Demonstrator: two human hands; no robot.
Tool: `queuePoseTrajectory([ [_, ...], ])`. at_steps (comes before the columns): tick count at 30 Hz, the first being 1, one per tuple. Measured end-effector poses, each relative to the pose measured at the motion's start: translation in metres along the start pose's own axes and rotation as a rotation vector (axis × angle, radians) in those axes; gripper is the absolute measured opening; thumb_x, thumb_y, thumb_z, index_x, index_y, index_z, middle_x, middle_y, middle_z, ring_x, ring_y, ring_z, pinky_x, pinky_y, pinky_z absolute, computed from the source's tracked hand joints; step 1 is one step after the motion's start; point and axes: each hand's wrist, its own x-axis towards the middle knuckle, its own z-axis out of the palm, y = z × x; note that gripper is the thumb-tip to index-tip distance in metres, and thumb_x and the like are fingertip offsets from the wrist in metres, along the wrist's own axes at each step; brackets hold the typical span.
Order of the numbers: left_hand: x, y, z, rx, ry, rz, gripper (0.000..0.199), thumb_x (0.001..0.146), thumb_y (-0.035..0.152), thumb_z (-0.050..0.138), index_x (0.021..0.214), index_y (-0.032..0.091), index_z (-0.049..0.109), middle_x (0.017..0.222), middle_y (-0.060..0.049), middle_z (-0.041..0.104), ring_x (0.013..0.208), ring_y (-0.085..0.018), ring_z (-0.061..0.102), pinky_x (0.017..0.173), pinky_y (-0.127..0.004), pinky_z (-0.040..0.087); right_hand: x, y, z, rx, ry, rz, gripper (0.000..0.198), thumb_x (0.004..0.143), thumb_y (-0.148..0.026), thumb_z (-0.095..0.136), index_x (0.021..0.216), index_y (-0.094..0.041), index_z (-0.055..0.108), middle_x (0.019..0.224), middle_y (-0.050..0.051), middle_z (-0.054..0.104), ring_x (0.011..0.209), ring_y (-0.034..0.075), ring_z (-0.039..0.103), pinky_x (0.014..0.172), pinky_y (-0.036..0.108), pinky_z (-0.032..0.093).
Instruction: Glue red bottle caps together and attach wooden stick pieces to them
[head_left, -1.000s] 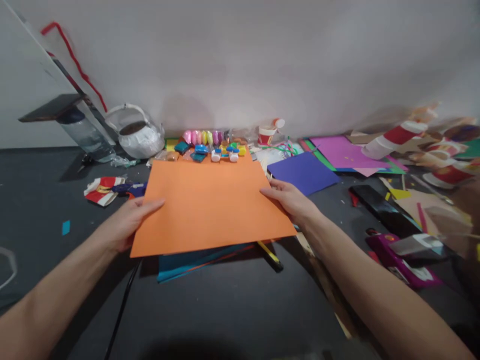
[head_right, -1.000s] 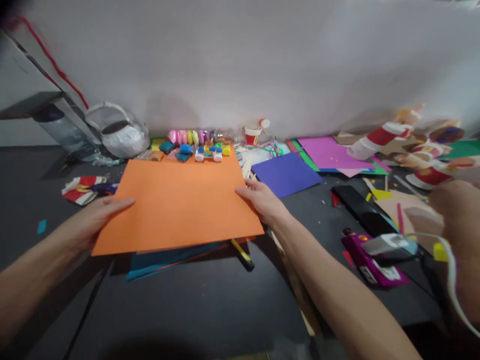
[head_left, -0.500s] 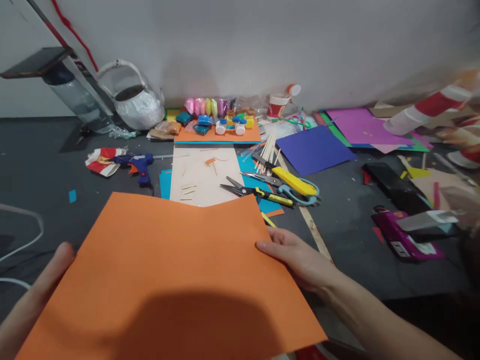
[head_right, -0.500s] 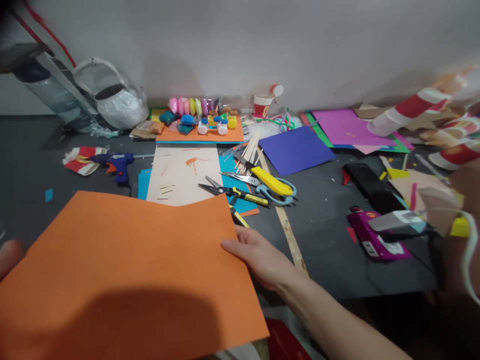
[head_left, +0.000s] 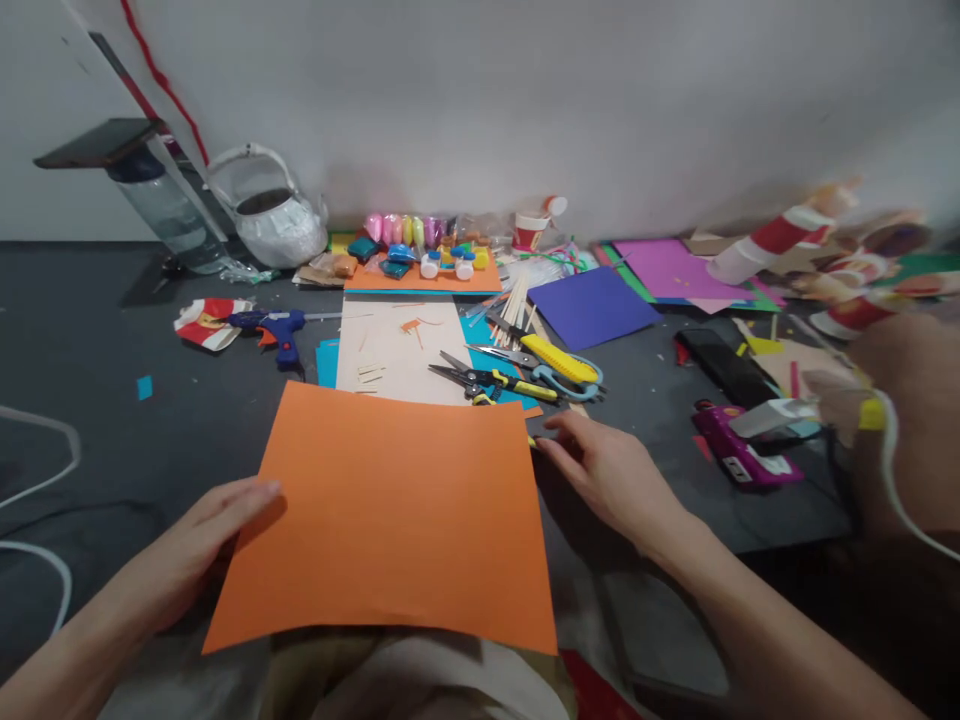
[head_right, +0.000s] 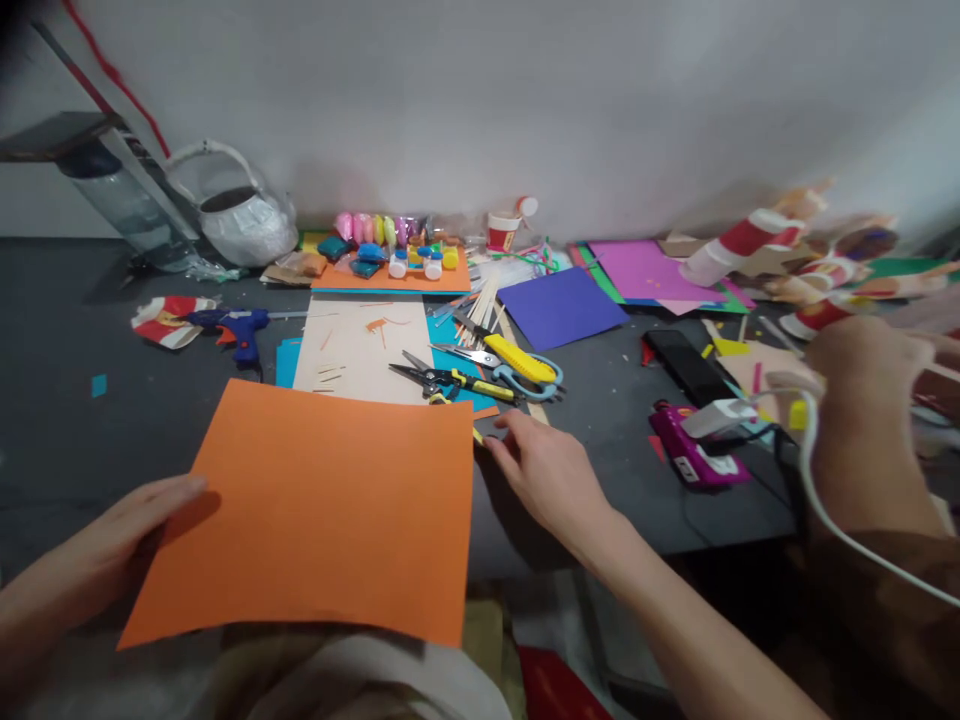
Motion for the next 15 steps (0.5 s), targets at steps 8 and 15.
queuePoseTrajectory([
  [8, -0.003, -0.011, -0.005, 0.199, -0.157, 0.133, 0.040, 0.064, 0.056, 0.080, 0.084, 0.021, 0.076, 0.083, -0.001, 0.078, 0.076, -0.026, 0.072, 0.060, -0.025, 0.055, 0.027, -0.019, 0.019, -0.358, -0.036, -0.159, 0.019, 0.097, -0.032, 0.048, 0.097, -0.017, 0.060, 0.091, 0.010, 0.070, 0.082, 0.024, 0.066, 0.062, 0.031, 0.034],
  [15, 0.006, -0.028, -0.014, 0.161, -0.115, 0.099, 0.035, 0.064, 0.066, 0.075, 0.071, 0.032, 0.075, 0.069, 0.004, 0.077, 0.065, -0.027, 0.071, 0.056, -0.032, 0.057, 0.038, -0.010, 0.027, -0.444, 0.016, -0.109, 0.024, 0.102, -0.032, 0.039, 0.100, -0.016, 0.057, 0.090, 0.011, 0.071, 0.076, 0.024, 0.066, 0.063, 0.032, 0.036],
])
